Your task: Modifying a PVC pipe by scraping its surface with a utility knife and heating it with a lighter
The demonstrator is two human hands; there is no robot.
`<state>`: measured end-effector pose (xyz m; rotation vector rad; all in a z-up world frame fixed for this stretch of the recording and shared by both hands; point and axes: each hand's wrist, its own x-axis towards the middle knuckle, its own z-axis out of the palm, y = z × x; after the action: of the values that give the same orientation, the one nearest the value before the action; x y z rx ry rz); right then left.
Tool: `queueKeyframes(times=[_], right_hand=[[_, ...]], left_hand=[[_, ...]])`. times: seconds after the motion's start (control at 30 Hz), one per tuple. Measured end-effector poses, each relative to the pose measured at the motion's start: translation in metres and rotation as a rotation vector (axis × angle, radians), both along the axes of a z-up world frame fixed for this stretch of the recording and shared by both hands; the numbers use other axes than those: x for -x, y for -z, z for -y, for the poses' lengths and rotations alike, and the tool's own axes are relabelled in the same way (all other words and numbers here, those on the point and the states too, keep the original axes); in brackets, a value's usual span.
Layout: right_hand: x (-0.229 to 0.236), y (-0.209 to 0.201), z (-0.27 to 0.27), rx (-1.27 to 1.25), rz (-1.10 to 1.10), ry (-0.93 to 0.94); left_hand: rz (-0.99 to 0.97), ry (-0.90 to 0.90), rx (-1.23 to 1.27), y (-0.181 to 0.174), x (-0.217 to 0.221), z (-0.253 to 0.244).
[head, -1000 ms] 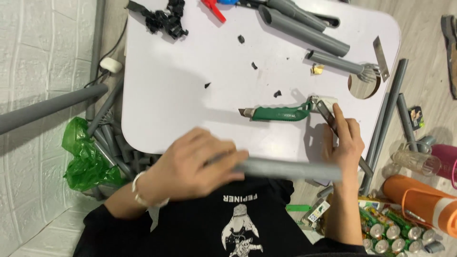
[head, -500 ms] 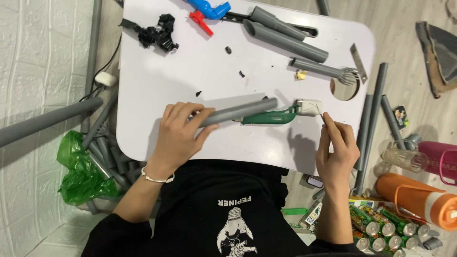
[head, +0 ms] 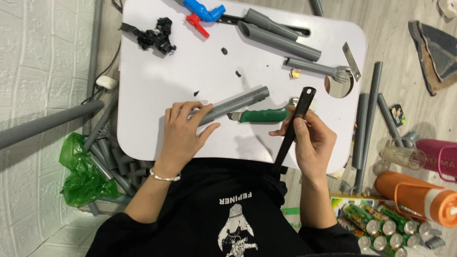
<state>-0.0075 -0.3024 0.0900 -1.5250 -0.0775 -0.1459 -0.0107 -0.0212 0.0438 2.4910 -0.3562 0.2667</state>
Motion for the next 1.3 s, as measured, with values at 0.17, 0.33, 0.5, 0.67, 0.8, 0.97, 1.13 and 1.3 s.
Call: queueKeyframes(times=[0.17,0.33,0.5,0.67,0.8,0.97,1.13,1.3], right_hand=[[-0.009,0.011,-0.026,-0.271,-0.081,0.007],[-0.014,0.017,-0.047,-0.48,-0.106,0.015],[-0.018,0.022,-0.03,0.159,0.101,0.035],[-0.026,0.011,0.015,0.952,0.232,0.003],[-0.02,0.032,0.043,1.352,0.092,-0.083],[-0.02,0.027,0.049,1.441,0.054,-0.041],[-0.027,0.039,0.059,1.2,0.125,0.053],[-0.024,0.045,0.048,0.679,0.048,0.138]], left_hand=[[-0.049,0.055,0.321,0.01,0.018,0.035],[-0.186,0.199,0.684,-0.015,0.015,0.066],[-0.292,0.185,0.837,-0.015,0.008,0.063],[-0.277,0.196,0.854,-0.031,0.006,0.047],[-0.253,0.231,0.841,-0.035,0.012,0.039],[-0.226,0.195,0.783,-0.047,0.018,0.029],[-0.175,0.159,0.73,-0.035,0.02,0.016],[-0.168,0.179,0.721,-0.055,0.028,0.007]])
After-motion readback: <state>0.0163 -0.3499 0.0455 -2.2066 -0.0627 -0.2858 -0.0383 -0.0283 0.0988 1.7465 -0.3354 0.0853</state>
